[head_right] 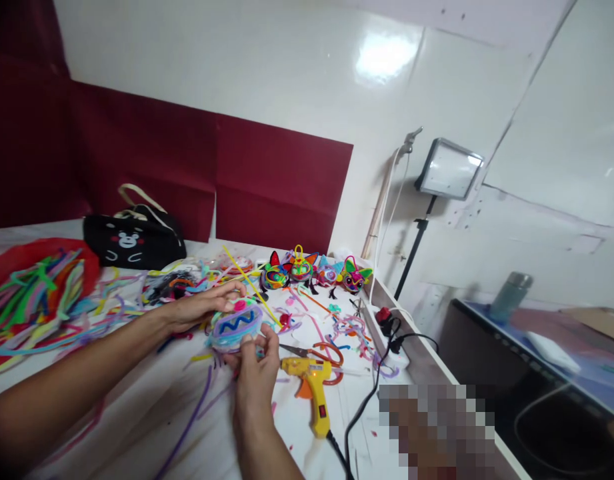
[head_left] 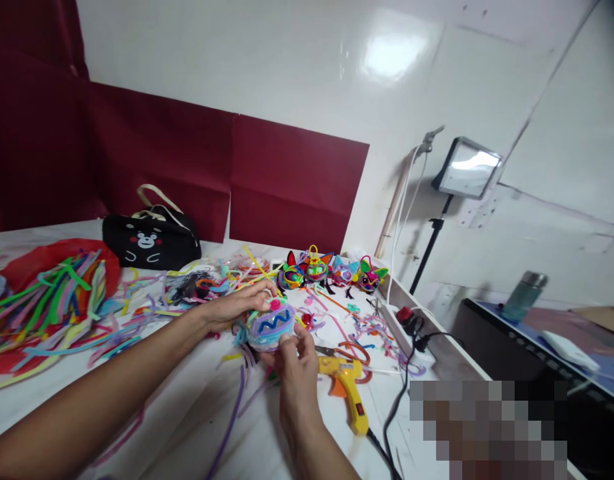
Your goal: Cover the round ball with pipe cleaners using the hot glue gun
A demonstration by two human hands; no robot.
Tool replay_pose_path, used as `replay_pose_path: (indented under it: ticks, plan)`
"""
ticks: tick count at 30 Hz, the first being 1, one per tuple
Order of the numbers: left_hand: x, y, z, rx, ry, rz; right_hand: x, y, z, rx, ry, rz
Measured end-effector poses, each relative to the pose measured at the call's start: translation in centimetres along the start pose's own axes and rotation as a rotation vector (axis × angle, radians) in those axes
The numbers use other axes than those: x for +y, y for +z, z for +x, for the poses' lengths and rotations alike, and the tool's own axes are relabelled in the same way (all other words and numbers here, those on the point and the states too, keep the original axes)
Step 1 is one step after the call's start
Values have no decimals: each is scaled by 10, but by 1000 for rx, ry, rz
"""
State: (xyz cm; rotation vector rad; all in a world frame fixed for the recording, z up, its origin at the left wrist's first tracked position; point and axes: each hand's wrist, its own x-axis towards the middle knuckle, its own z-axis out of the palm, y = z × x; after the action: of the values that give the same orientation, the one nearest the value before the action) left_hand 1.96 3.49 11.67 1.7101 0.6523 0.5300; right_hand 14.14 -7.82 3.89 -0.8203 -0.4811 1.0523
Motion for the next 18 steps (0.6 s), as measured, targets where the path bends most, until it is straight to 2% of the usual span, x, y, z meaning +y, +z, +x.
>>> replay_pose_path:
  ticks: [13,18]
  plan:
    - [-6,-16,-1,-51,61,78,18,-5,-8,-127,-22,-77]
    - [-2,-15,-2,-51,73,147,17,-5,-10,-118,-30,-87]
